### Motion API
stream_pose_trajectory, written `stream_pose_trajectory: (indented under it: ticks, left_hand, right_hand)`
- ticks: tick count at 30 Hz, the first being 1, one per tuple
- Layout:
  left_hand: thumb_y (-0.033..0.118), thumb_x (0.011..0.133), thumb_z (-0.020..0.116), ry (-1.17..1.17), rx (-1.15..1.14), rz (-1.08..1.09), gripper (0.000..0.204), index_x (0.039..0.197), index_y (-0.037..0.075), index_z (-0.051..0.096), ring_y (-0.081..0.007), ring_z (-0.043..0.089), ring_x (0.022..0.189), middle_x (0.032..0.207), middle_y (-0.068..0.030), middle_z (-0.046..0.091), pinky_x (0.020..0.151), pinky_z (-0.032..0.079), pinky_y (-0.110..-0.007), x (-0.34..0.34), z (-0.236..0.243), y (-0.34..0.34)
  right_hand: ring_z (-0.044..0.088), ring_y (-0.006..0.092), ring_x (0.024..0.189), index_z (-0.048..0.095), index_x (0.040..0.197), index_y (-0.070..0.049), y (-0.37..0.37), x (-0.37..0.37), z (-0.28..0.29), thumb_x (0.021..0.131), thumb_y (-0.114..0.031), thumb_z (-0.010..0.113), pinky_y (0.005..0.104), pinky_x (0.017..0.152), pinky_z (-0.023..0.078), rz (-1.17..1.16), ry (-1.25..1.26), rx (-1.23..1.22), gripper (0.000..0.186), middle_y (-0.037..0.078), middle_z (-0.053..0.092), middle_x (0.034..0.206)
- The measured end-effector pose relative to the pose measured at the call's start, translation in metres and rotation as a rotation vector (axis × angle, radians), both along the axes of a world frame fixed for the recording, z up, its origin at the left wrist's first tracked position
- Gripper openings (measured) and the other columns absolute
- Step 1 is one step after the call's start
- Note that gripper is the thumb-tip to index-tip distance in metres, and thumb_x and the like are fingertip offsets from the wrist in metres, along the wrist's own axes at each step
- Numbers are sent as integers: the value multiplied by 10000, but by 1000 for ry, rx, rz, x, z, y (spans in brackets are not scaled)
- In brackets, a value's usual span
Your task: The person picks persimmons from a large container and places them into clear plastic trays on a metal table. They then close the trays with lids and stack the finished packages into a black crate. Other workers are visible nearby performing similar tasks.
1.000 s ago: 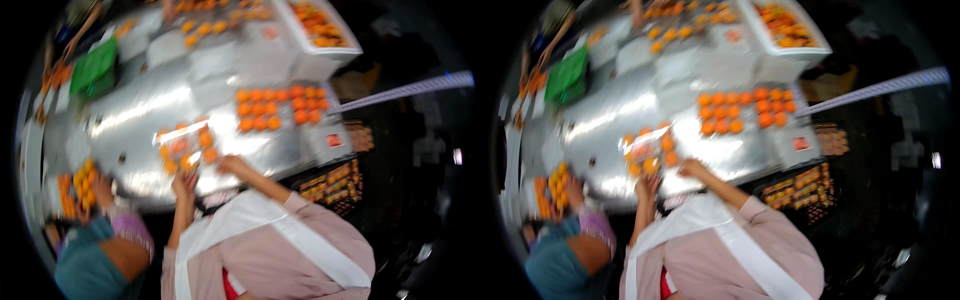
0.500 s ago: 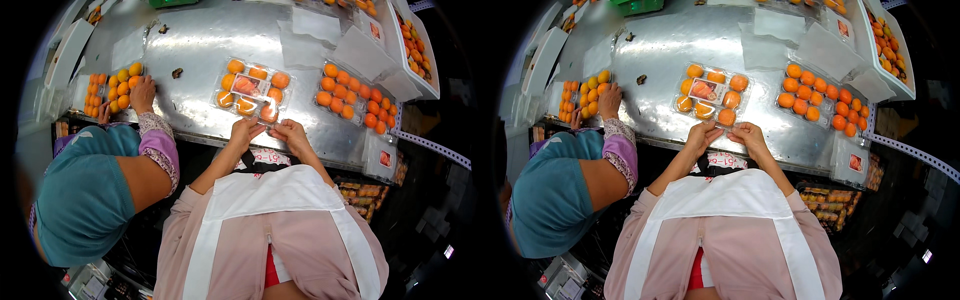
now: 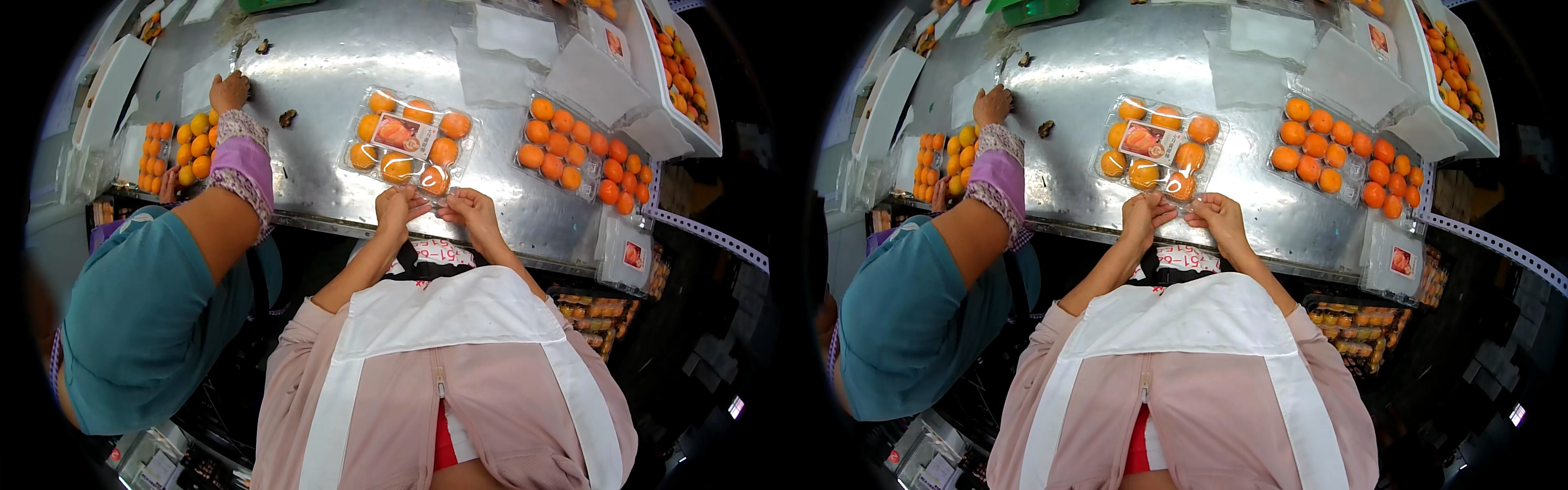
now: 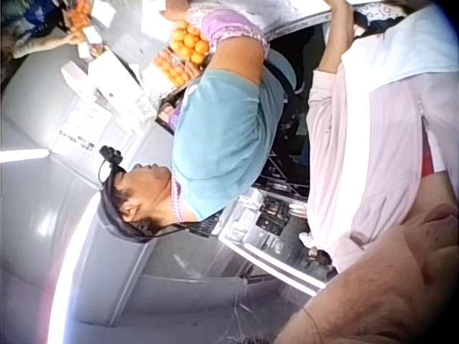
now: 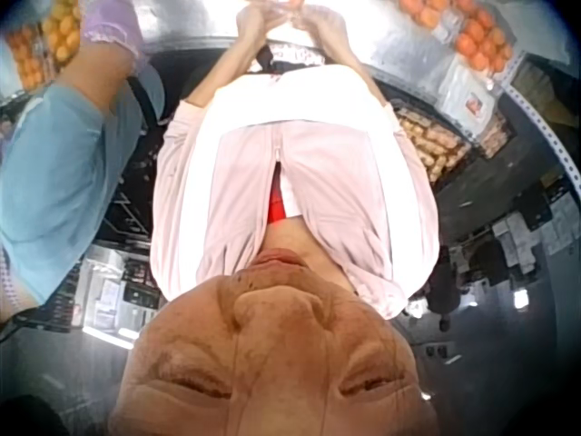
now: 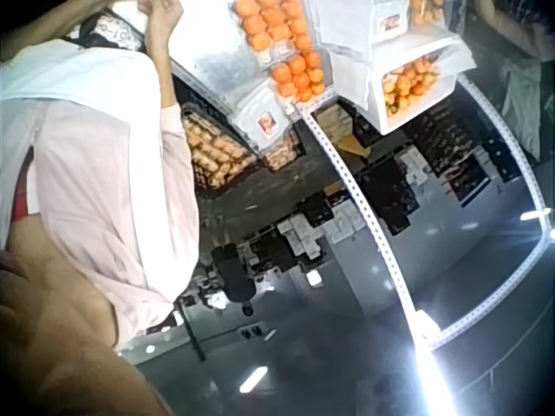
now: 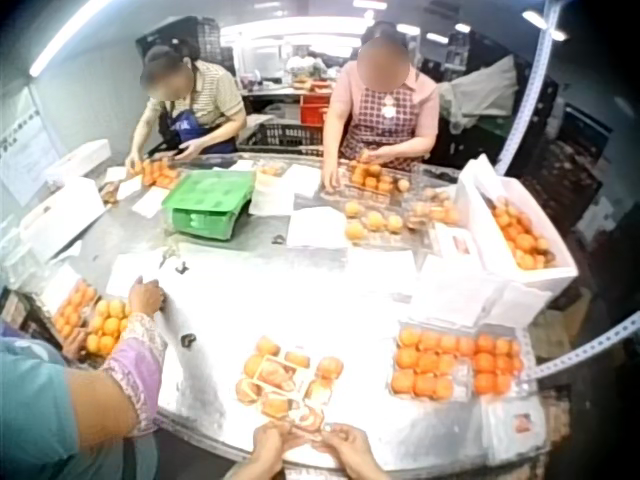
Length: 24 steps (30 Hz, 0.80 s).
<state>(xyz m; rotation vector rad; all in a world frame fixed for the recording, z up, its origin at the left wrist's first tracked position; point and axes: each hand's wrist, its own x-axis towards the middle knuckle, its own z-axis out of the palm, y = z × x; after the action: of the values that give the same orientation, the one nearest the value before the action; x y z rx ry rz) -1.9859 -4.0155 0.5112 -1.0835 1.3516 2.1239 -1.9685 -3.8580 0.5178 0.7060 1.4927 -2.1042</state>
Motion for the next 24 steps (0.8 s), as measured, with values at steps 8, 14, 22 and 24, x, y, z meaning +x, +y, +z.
stream_pose_trajectory:
  ticks: [8, 14, 22, 24]
  left_hand:
    - [117, 862, 532, 52, -36, -80, 135, 874, -17, 535, -243, 620, 775, 825, -112, 561, 707, 562, -357, 2, -14, 0]
    - [112, 872, 534, 106, -60, -66, 151, 911, -34, 538, -199, 590, 721, 803, -93, 539, 649, 571, -341, -4, -18, -14]
    - [123, 889, 516, 77, -125, -159, 127, 862, 0, 532, -188, 581, 697, 779, -67, 537, 633, 557, -320, -13, -21, -22]
    - [119, 887, 509, 62, -104, -187, 123, 864, 1, 533, -203, 591, 711, 778, -72, 542, 649, 551, -330, -12, -19, -24]
  right_hand:
    - [574, 146, 523, 516, 870, 28, 0, 2, -32, 805, -42, 586, 248, 464, 488, 2, 75, 80, 119, 97, 591, 657]
    - [626, 163, 656, 511, 1062, 62, 7, 1, -20, 862, -139, 578, 251, 559, 515, 220, 88, -11, 292, 120, 618, 797]
    - [627, 164, 765, 492, 1149, 82, 58, 2, -26, 830, -289, 617, 253, 625, 517, 197, 156, 124, 505, 171, 626, 926]
    - [620, 181, 827, 452, 1191, 82, 49, -3, -33, 827, -349, 622, 265, 659, 517, 144, 142, 121, 589, 187, 611, 982]
